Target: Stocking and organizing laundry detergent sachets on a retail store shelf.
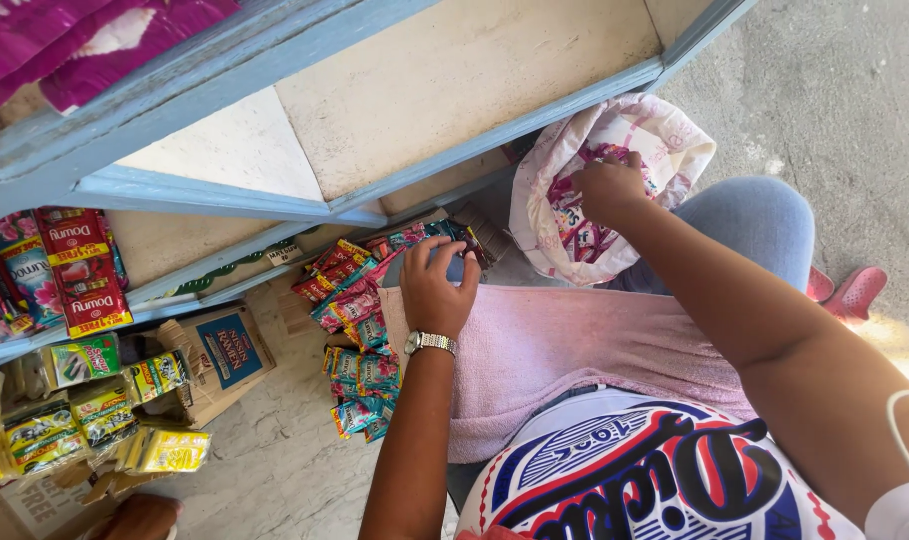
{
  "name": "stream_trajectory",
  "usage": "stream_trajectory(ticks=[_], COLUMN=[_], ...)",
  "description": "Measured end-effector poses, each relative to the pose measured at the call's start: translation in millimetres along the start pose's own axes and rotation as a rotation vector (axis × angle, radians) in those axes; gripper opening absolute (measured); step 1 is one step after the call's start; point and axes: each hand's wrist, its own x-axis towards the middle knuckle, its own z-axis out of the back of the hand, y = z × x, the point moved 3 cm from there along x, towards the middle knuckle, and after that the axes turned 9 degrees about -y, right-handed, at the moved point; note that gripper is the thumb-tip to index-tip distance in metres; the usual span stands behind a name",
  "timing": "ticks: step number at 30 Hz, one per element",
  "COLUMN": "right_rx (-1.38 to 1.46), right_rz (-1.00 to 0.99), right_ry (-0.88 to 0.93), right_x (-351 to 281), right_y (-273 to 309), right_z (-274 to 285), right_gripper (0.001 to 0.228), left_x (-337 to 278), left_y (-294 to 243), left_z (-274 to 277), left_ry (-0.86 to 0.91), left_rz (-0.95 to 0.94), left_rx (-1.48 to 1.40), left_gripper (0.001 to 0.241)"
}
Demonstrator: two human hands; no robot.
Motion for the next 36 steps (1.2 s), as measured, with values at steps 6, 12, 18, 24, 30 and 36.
stream_trajectory(ticks=[6, 12, 18, 24, 30, 36], right_rx=[0.112, 0.120, 0.224, 0.391, 0.473, 0.510], right_rz=[0.039, 0.092, 0.158, 0.196, 0.284, 0.500], right_ry=[-0.194, -0.300, -0.482, -0.686, -0.793, -0.798], right_x=[-38.3, -76.3, -109.4, -151.6, -190.3, -219.5], right_y=[-1.1, 4.0, 1.8, -6.9, -4.8, 5.9], right_z=[54.7, 95.2, 137.4, 205.8, 259.1, 274.1], right_gripper=[0.035, 0.030, 0.028, 0.021, 0.023, 0.027], left_x=[-4.1, -8.0, -16.9, -23.4, -14.6, 2.1], left_y=[-1.5, -4.8, -2.2, -10.4, -67.5, -173.0], left_z=[5.5, 10.3, 11.2, 18.4, 15.9, 11.6], left_ry=[-0.014, -0.020, -0.041, -0.020, -0.052, 0.138], left_rz=[-0.011, -0.012, -0.029, -0.046, -0.190, -0.173], left_rx=[-0.002, -0.013, -0.019, -0.023, -0.042, -0.494], left_gripper=[0.015, 0.014, 0.013, 0.014, 0.030, 0.056])
